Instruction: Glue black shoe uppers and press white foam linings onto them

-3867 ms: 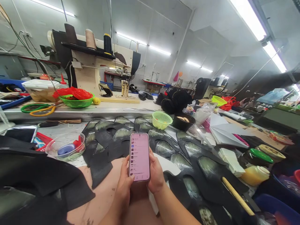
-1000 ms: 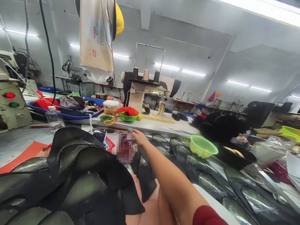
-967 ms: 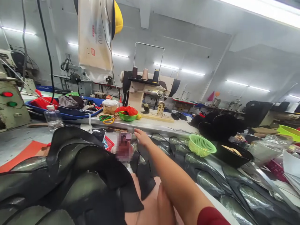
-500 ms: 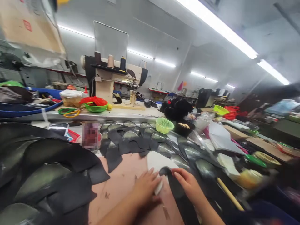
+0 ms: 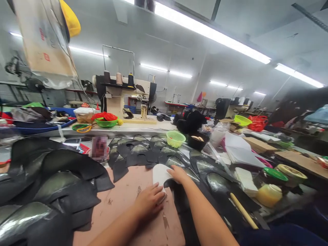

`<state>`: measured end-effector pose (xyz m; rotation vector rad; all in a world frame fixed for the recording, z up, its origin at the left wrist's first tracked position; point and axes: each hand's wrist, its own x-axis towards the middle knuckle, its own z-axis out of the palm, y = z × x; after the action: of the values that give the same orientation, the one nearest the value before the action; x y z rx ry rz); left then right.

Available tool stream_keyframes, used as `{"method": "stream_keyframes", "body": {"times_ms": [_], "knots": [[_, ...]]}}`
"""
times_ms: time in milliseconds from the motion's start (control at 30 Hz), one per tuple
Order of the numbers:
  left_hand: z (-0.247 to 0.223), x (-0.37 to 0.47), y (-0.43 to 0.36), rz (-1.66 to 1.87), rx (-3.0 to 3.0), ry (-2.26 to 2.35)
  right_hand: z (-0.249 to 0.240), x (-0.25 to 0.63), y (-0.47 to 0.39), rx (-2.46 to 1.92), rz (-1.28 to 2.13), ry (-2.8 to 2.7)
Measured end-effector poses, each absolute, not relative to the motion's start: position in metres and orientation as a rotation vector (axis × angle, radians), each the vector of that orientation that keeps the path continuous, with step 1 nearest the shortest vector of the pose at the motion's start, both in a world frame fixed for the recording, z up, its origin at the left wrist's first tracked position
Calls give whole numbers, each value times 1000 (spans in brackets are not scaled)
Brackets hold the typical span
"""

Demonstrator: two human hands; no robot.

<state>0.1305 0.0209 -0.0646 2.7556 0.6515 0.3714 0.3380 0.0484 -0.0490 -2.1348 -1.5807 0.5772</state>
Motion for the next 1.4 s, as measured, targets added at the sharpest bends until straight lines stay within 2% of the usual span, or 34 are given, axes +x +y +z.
{"method": "stream_keyframes", "body": {"times_ms": [233,500,700,1000,1233,1400], "knots": [[-70,127,20,604,2618,660,-39,348,49,-2080,739,-1668],[-56,115,24,862,2390,1091,-48,327,30,-2063,673,-1628],[-43,110,42,681,2365,1270,-55,336,25,-2282,459,-1730],[-39,99,160,340,2257,1755,-86,321,26,-2304,225,-1819],[-48,121,195,337,1991,1986,-88,322,20,-2318,-39,-2028],[-43,118,214,415,1813,1935,-98,330,26,-2309,-27,-1912]]}}
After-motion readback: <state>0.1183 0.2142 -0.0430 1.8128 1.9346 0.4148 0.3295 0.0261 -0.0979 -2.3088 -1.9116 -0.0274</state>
